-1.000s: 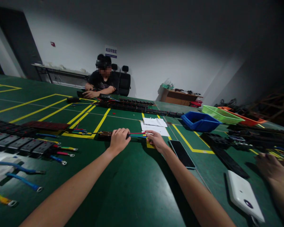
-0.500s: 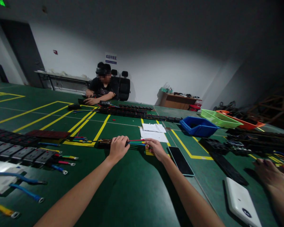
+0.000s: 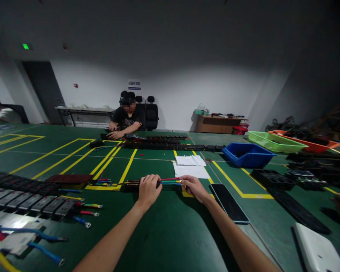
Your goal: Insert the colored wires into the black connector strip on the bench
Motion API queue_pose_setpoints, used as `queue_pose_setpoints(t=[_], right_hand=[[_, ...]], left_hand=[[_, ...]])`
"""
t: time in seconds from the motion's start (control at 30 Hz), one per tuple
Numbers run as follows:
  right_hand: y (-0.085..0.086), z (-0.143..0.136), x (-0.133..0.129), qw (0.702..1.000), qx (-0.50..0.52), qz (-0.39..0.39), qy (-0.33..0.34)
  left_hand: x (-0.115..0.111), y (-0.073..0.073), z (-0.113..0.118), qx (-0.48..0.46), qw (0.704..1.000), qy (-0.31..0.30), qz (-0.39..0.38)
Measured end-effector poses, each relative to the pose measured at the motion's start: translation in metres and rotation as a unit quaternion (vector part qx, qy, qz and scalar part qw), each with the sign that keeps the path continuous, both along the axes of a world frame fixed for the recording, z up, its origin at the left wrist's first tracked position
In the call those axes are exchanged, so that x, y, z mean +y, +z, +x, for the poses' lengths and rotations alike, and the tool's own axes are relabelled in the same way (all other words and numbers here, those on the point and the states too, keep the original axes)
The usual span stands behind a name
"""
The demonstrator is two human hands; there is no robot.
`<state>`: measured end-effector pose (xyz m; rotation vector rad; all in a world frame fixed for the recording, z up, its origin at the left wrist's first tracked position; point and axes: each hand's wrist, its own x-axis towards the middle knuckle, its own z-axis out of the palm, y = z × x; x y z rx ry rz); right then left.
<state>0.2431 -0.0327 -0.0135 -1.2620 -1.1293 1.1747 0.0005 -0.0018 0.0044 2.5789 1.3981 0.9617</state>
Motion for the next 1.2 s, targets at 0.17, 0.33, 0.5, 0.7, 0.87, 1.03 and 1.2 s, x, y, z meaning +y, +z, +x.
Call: queue_pose_setpoints(t=[0.17,0.33,0.5,0.7,0.87,1.03,1.2], right_hand=[[0.004,-0.003,-0.002,1.000,0.000,0.000,-0.009],[0.001,-0.001,-0.002,1.000,-0.011,0.002,-0.011],[-0.005,0.001,0.001,1.000,-0.013,0.007,-0.005],[-0.007,0.002,0.002,1.000,-0.013,0.011,-0.008],[-0.009,0.002,0.003,1.000,-0.023,0.010,-0.013],[-0.009,0.003,0.003,1.000,-0.023,0.005,-0.013],[-0.006,0.001,0.001,1.000,-0.021,0.005,-0.020]], left_hand=[[0.001,-0.003,0.000,-0.016,1.000,-0.011,-0.014],[0.002,-0.006,0.000,-0.019,1.000,-0.016,-0.007],[0.001,-0.005,0.001,-0.006,1.000,-0.011,0.001],[0.000,-0.004,0.001,-0.005,1.000,-0.010,-0.001],[-0.001,-0.002,0.001,0.012,1.000,-0.003,0.009],[-0.002,-0.001,0.003,0.011,1.000,-0.004,0.005],[0.000,-0.003,0.003,-0.006,1.000,-0.019,-0.003]])
